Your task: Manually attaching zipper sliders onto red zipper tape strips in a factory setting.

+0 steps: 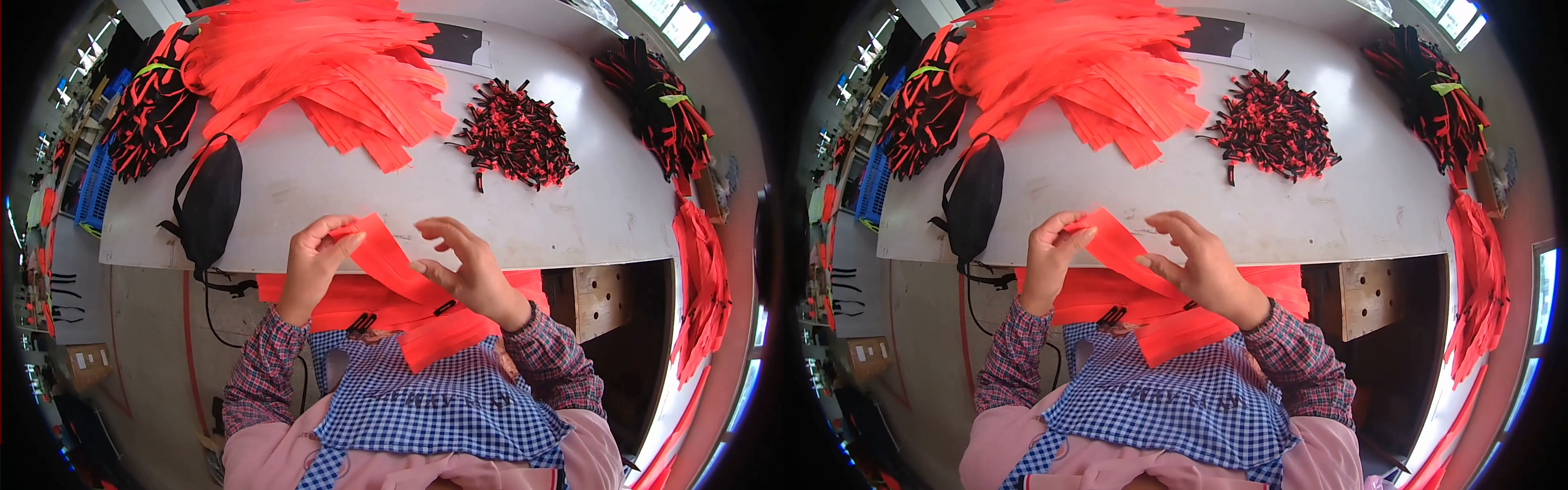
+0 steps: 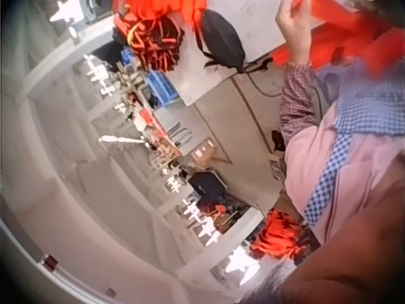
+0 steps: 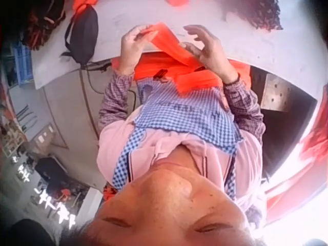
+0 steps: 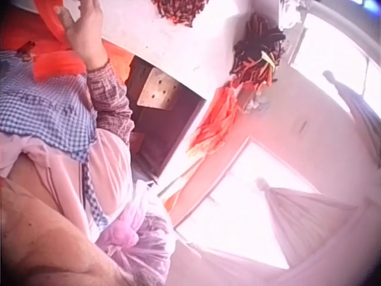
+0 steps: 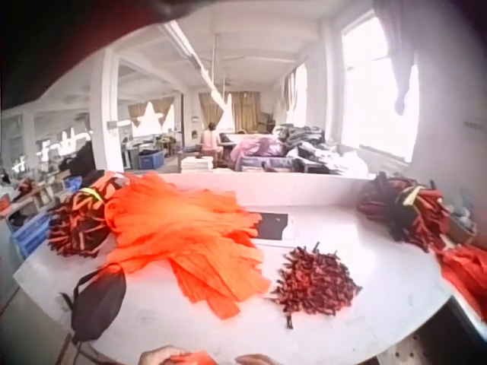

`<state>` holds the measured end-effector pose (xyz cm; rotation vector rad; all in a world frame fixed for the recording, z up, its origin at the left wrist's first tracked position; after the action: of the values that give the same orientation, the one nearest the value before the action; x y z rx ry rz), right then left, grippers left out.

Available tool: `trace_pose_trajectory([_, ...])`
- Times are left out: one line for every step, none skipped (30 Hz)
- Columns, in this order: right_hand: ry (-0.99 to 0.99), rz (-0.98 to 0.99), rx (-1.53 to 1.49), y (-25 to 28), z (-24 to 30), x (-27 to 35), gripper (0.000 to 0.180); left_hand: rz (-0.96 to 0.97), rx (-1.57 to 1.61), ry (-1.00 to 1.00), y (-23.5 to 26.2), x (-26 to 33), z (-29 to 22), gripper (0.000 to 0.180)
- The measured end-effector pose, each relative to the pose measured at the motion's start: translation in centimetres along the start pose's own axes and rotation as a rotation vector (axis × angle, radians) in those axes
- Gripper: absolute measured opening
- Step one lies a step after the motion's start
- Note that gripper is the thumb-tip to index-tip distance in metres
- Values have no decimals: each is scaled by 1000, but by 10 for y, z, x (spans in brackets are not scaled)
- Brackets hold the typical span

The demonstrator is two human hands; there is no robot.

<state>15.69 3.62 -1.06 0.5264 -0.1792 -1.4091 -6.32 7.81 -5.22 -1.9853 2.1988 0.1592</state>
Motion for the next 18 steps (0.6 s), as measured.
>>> trace_pose_trajectory([-5,-7,3,-2,1,-7,34,119,-5,12,-12,6,-6,21])
trace_pose_trajectory([-2,22,-51,-4,1,-12,35,239,-10,24,-24,10,-9,26])
trace_pose_trajectory([0,49,-105,-5,1,-14,37,305,3,0,-34,10,-12,29])
trace_pose_trajectory([-8,43,-104,-5,1,-15,37,314,7,4,-41,13,-15,29])
trace_pose_trajectory([-42,96,-92,-8,1,-15,34,285,-18,-30,-47,14,-20,28])
trace_pose_trajectory([-77,149,-81,-11,-1,-15,30,255,-43,-64,-49,15,-22,27])
trace_pose_trajectory([-85,142,-80,-10,-2,-14,30,259,-1,-31,-50,16,-18,26])
trace_pose_trajectory([-78,141,-91,-9,-2,-14,26,268,3,-26,-50,15,-17,26])
trace_pose_trajectory([-71,140,-102,-7,-3,-13,22,299,18,-5,-52,15,-17,25])
trace_pose_trajectory([-77,137,-102,-5,-3,-13,22,328,32,15,-53,16,-16,25])
trace_pose_trajectory([-112,171,-108,-3,-4,-12,20,332,34,20,-52,16,-14,25])
trace_pose_trajectory([-147,206,-115,-3,-6,-11,18,316,70,59,-51,17,-9,24])
trace_pose_trajectory([-152,202,-116,-1,-6,-11,18,300,105,97,-51,18,-6,24])
trace_pose_trajectory([-162,220,-124,-1,-7,-10,17,305,105,101,-53,18,-7,24])
trace_pose_trajectory([-171,238,-134,-1,-8,-9,17,278,109,118,-55,17,-9,22])
trace_pose_trajectory([-175,236,-135,-1,-9,-8,17,250,113,135,-56,17,-10,20])
trace_pose_trajectory([-149,221,-129,0,-9,-7,17,253,113,138,-59,18,-9,20])
trace_pose_trajectory([-123,206,-124,1,-9,-6,17,260,92,91,-61,18,-11,18])
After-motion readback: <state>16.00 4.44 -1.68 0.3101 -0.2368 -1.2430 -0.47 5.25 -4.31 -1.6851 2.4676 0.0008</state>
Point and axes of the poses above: each hand's wrist, its own x-axis away from the middle knuckle, its own y-axis out of the back of the hand, z = x × y, the point moved 6 cm from there along -x, towards the middle knuckle, and after that the axes turned 10 degrees about -y, right-handed, at the moved point
